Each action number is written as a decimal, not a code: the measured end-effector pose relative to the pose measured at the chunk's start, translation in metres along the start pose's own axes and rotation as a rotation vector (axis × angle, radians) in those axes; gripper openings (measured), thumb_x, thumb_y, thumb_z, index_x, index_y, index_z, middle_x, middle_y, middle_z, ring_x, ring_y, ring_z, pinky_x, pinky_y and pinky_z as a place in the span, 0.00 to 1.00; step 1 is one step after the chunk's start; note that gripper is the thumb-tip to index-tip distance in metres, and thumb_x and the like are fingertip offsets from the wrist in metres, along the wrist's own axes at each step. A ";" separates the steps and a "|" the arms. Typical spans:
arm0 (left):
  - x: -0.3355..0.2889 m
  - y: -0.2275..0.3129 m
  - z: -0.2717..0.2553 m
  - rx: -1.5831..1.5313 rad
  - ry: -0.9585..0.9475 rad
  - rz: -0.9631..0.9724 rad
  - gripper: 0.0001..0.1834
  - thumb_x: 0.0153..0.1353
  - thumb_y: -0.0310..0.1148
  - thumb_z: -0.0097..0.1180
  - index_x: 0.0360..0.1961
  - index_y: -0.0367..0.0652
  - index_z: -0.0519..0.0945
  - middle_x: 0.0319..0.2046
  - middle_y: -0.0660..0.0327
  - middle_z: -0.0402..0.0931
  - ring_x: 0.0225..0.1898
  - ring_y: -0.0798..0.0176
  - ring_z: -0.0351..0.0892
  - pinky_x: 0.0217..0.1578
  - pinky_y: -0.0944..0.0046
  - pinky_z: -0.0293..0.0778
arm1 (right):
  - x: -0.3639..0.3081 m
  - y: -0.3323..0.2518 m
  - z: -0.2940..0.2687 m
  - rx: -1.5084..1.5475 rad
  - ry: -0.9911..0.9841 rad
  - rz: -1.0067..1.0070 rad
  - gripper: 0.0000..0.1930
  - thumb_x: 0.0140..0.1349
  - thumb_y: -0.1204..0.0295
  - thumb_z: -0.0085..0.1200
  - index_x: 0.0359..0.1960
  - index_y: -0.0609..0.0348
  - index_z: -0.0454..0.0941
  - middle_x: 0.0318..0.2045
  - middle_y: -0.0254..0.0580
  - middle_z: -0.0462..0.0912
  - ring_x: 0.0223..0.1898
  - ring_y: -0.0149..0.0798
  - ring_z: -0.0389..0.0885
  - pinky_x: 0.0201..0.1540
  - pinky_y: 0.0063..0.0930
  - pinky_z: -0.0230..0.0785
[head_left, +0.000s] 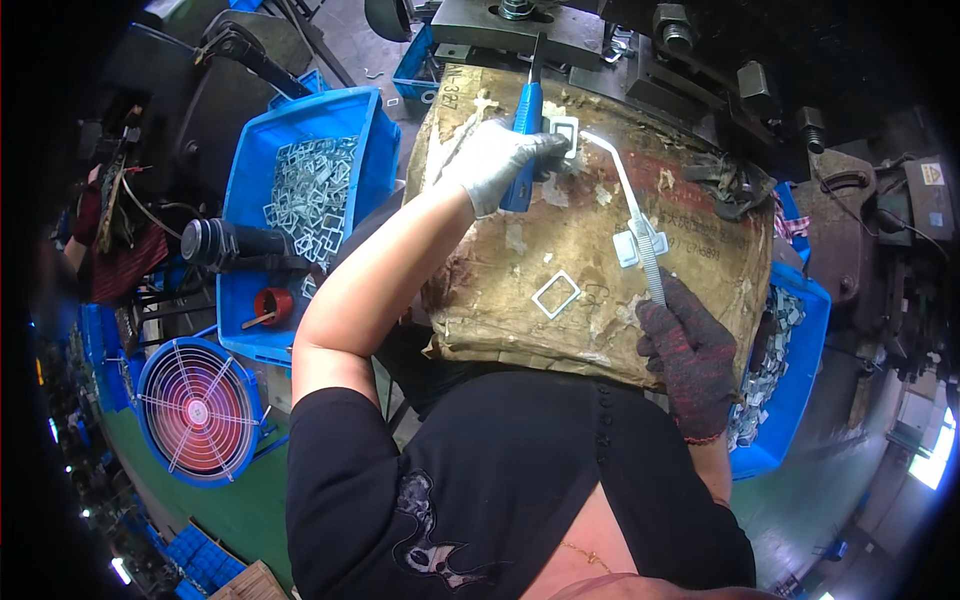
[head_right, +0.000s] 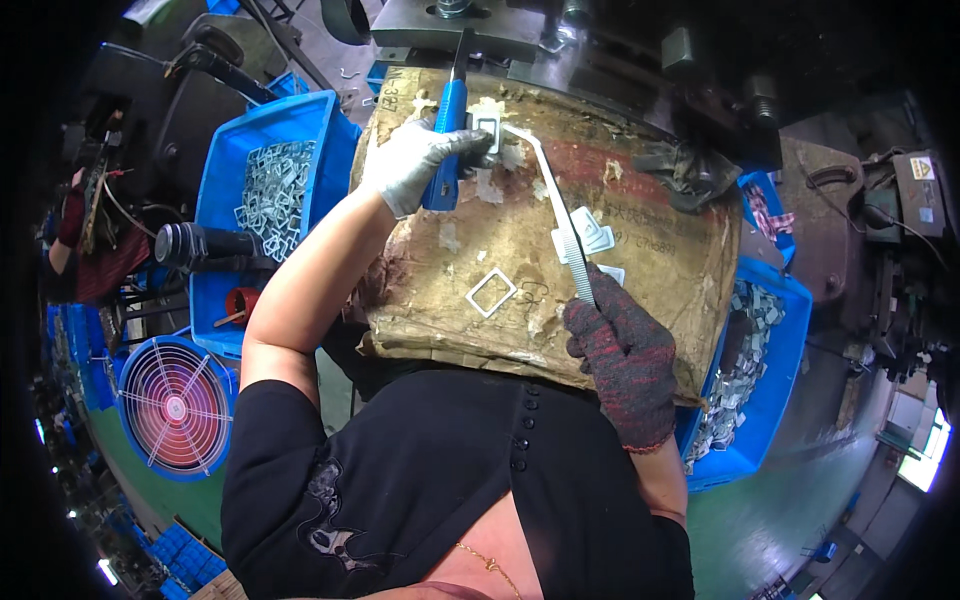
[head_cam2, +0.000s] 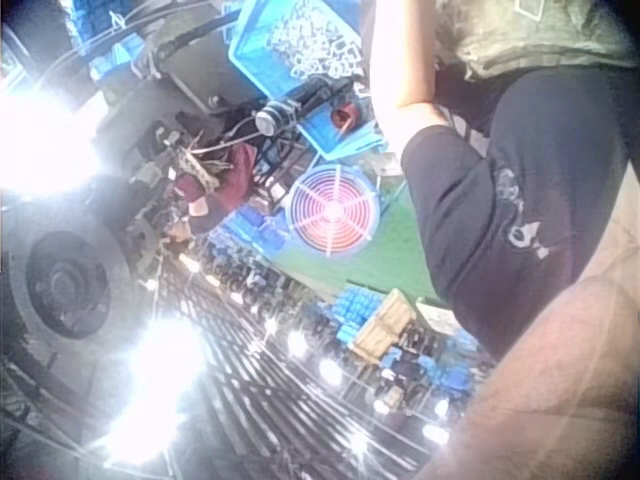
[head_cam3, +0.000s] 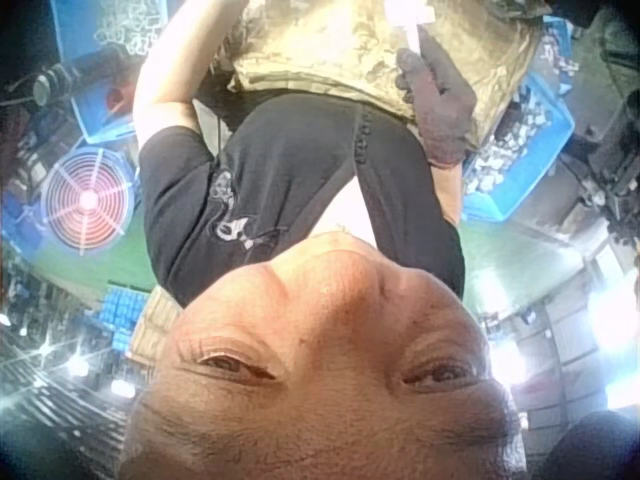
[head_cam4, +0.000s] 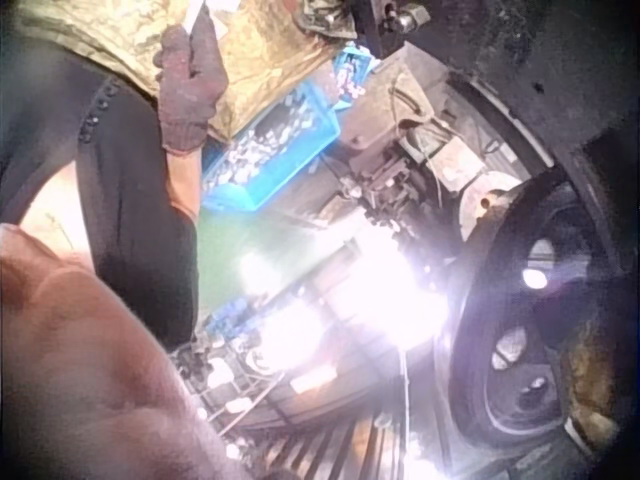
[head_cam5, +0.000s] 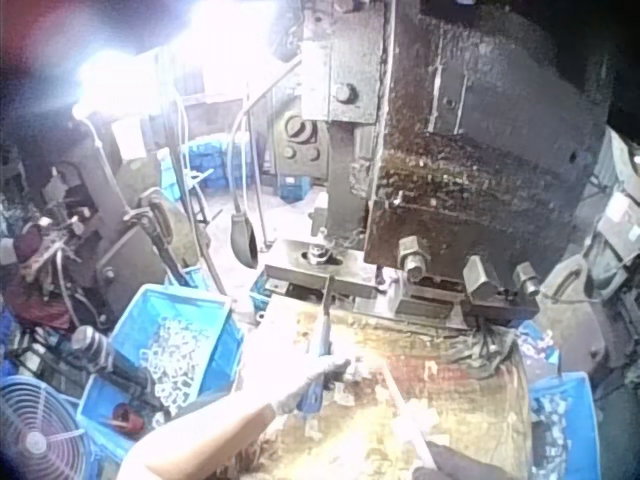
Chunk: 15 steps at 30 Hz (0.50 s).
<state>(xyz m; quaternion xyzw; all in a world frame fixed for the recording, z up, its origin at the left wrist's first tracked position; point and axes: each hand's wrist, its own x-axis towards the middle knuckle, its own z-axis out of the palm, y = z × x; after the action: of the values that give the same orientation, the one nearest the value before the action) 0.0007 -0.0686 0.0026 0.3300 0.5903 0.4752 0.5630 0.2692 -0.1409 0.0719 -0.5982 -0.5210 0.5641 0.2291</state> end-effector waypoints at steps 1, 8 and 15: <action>0.000 0.003 0.002 0.006 0.004 -0.006 0.21 0.54 0.41 0.68 0.41 0.34 0.79 0.30 0.58 0.82 0.27 0.69 0.79 0.29 0.70 0.74 | 0.000 0.000 0.000 -0.012 -0.009 0.008 0.21 0.65 0.70 0.57 0.59 0.59 0.73 0.33 0.33 0.82 0.27 0.23 0.77 0.27 0.17 0.69; 0.021 -0.001 0.012 -0.113 -0.125 0.050 0.20 0.58 0.42 0.64 0.41 0.34 0.79 0.32 0.56 0.83 0.29 0.67 0.82 0.30 0.68 0.76 | 0.010 0.013 -0.003 -0.028 0.019 -0.089 0.21 0.65 0.71 0.55 0.60 0.57 0.73 0.33 0.34 0.83 0.26 0.22 0.76 0.26 0.18 0.68; 0.099 0.062 0.031 1.411 0.025 0.385 0.14 0.58 0.35 0.51 0.38 0.38 0.83 0.34 0.47 0.82 0.35 0.47 0.84 0.38 0.52 0.78 | 0.048 0.003 -0.040 -0.068 0.339 -0.156 0.20 0.64 0.68 0.57 0.57 0.58 0.75 0.30 0.33 0.81 0.25 0.22 0.75 0.24 0.17 0.67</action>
<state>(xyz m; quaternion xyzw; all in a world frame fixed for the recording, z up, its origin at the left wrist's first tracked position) 0.0073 0.0499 0.0285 0.7066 0.6939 0.0760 0.1158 0.2987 -0.0873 0.0590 -0.6497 -0.5387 0.4180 0.3363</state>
